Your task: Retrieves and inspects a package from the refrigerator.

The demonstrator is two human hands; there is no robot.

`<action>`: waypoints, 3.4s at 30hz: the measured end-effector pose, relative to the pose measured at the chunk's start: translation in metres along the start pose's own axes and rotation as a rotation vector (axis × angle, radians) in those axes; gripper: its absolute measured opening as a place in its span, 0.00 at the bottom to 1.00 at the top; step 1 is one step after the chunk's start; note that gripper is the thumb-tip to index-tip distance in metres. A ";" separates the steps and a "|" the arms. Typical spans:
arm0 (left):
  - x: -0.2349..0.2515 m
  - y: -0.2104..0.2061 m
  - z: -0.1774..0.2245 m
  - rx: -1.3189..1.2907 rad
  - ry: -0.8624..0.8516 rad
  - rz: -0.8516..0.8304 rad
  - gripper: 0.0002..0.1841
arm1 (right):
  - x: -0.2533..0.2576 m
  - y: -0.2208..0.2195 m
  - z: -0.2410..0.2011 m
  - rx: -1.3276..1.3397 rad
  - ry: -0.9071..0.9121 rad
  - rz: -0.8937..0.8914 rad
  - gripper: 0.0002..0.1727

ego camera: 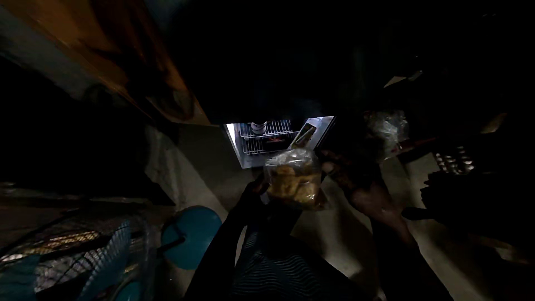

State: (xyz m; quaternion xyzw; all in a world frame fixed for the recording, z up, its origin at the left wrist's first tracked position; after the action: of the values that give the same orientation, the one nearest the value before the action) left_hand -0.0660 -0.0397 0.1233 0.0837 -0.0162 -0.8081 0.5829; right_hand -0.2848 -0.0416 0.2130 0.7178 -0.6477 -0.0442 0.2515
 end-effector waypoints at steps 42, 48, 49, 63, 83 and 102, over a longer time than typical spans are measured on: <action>-0.009 -0.008 0.084 0.571 -0.870 0.517 0.05 | -0.007 0.019 0.019 0.402 -0.014 0.263 0.18; -0.014 -0.015 0.083 0.578 -0.907 0.504 0.07 | -0.009 0.014 0.014 0.364 -0.013 0.189 0.16; -0.014 -0.017 0.083 0.574 -0.909 0.494 0.07 | -0.009 0.015 0.013 0.309 0.006 0.194 0.14; 0.003 0.001 0.064 0.432 -0.714 0.431 0.08 | -0.008 0.018 0.030 0.288 0.009 0.276 0.02; 0.019 0.014 0.037 -0.010 -0.165 0.111 0.52 | -0.008 0.005 0.026 0.403 -0.097 0.177 0.13; 0.016 0.014 0.037 -0.068 -0.261 0.251 0.45 | -0.011 -0.003 0.042 0.497 0.103 0.112 0.07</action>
State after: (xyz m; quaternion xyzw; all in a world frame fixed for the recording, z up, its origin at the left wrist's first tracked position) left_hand -0.0637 -0.0619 0.1591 -0.0445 -0.0745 -0.7329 0.6748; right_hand -0.2999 -0.0440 0.1729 0.7218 -0.6638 0.1669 0.1021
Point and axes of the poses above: each hand's wrist, its own x-axis towards the middle knuckle, its own y-axis out of the back of the hand, z = x × y, the point moved 7 cm from there along x, towards the middle knuckle, and after that the axes turned 10 degrees about y, right-handed, at the moved point
